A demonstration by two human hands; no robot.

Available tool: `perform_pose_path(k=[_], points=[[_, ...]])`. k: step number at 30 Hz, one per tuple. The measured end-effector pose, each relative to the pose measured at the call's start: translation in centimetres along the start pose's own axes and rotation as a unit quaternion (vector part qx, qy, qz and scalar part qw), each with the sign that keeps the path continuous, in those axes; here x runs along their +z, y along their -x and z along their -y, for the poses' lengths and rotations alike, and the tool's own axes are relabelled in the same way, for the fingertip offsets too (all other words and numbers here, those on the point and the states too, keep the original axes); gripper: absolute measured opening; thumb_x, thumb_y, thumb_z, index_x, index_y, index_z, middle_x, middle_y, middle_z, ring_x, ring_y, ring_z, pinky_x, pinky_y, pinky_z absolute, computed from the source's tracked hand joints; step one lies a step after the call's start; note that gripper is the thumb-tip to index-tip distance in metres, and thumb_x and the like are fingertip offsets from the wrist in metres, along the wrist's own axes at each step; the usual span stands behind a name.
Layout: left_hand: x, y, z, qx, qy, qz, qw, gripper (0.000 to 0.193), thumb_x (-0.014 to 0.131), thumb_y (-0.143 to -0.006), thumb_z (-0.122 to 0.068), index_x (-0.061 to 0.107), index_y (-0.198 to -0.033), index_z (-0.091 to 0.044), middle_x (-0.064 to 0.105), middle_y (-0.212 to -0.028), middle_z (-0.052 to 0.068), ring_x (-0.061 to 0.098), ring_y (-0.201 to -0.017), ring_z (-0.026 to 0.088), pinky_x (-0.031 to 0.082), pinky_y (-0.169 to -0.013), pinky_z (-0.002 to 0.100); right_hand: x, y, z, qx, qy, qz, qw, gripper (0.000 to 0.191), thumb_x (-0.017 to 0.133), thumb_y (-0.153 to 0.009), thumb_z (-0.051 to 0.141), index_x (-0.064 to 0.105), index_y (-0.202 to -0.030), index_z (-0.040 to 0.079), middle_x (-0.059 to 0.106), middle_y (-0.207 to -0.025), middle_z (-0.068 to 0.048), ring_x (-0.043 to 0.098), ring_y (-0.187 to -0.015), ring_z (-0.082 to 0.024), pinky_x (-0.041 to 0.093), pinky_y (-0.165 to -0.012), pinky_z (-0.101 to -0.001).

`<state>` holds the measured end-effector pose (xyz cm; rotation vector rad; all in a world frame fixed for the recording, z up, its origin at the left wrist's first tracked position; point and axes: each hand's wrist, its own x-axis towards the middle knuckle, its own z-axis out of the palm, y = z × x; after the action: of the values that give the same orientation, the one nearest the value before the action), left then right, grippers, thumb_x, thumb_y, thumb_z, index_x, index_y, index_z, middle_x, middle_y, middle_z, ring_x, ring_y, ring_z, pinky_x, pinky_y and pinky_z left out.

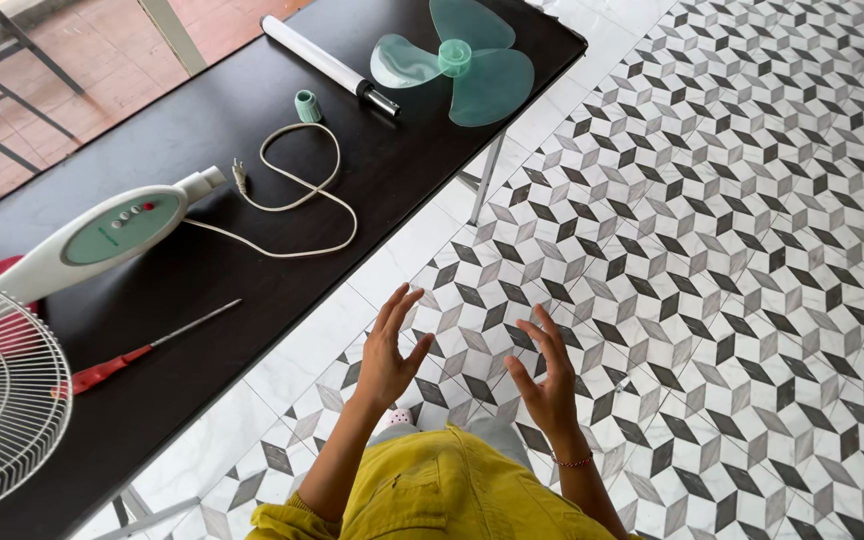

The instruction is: The person reassembles a standing electric fan on a table. They attach the fan blades to the motor, secure the front grille, connect the stand pole to the motor housing, and wipe the fan with a red cloth.

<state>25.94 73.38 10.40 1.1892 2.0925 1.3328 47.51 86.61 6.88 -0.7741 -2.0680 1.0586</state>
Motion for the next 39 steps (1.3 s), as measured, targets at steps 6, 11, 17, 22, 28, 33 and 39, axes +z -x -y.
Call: perform_pose_path(k=[6,11,17,22,28,33,39], points=[[7.0,-2.9,-2.2,0.0,-0.009,-0.082,0.997,0.063,0.076,-0.088,-0.018,0.051,-0.145,-0.016,0.045,-0.157,0.014,0.052,-0.137,0.04,0.05,-0.106,0.049,-6.8,-5.2,-3.7,-0.033,0.017,0.067,0.997,0.046,0.069,-0.091,0.027,0.063,-0.132,0.007,0.042,-0.161,-0.017,0.043,-0.148,-0.037,0.039,-0.116,-0.0485],[15.2,-5.0,-5.0,-0.034,-0.005,-0.143,0.989,0.063,0.077,-0.087,-0.02,0.052,-0.144,-0.015,0.044,-0.157,0.015,0.051,-0.138,0.039,0.048,-0.107,0.049,-14.2,-10.1,-7.6,-0.058,0.016,0.15,0.987,0.049,0.071,-0.09,0.028,0.061,-0.134,0.008,0.037,-0.162,-0.016,0.039,-0.151,-0.036,0.042,-0.113,-0.0473],[21.7,-6.6,-7.1,-0.077,0.01,-0.156,0.985,0.064,0.076,-0.087,-0.02,0.051,-0.146,-0.017,0.043,-0.159,0.015,0.051,-0.139,0.039,0.048,-0.107,0.048,-19.4,-13.7,-12.2,-0.102,0.066,0.207,0.971,0.062,0.074,-0.09,0.03,0.053,-0.144,0.007,0.029,-0.167,-0.018,0.022,-0.157,-0.04,0.027,-0.122,-0.0536],[24.3,-9.7,-7.0,-0.08,-0.01,-0.179,0.981,0.069,0.079,-0.085,-0.022,0.05,-0.147,-0.019,0.039,-0.161,0.015,0.045,-0.144,0.038,0.046,-0.111,0.05,-20.2,-17.5,-15.2,-0.115,0.052,0.225,0.966,0.073,0.074,-0.089,0.032,0.044,-0.151,0.008,0.024,-0.168,-0.019,0.019,-0.156,-0.042,0.025,-0.122,-0.057],[25.3,-15.6,-5.5,-0.067,-0.058,-0.197,0.976,0.076,0.085,-0.079,-0.025,0.049,-0.146,-0.018,0.032,-0.161,0.019,0.026,-0.151,0.043,0.033,-0.116,0.059,-19.6,-22.8,-17.3,-0.104,0.061,0.235,0.965,0.072,0.075,-0.088,0.032,0.046,-0.149,0.009,0.027,-0.166,-0.018,0.022,-0.155,-0.042,0.027,-0.121,-0.0568],[24.9,-23.3,-4.2,-0.073,-0.047,-0.185,0.979,0.074,0.083,-0.082,-0.024,0.049,-0.147,-0.019,0.032,-0.163,0.019,0.028,-0.151,0.042,0.034,-0.116,0.057,-17.3,-29.2,-18.5,-0.12,0.043,0.232,0.964,0.067,0.073,-0.091,0.032,0.047,-0.148,0.008,0.03,-0.166,-0.016,0.026,-0.155,-0.039,0.032,-0.121,-0.0532],[22.5,-34.9,-3.2,-0.028,-0.05,-0.191,0.98,0.072,0.081,-0.083,-0.022,0.049,-0.148,-0.018,0.035,-0.162,0.019,0.033,-0.15,0.041,0.037,-0.117,0.054,-14.3,-37.6,-19.0,-0.149,0.051,0.249,0.955,0.064,0.07,-0.092,0.035,0.049,-0.147,0.008,0.031,-0.164,-0.017,0.028,-0.154,-0.038,0.034,-0.119,-0.0529]])
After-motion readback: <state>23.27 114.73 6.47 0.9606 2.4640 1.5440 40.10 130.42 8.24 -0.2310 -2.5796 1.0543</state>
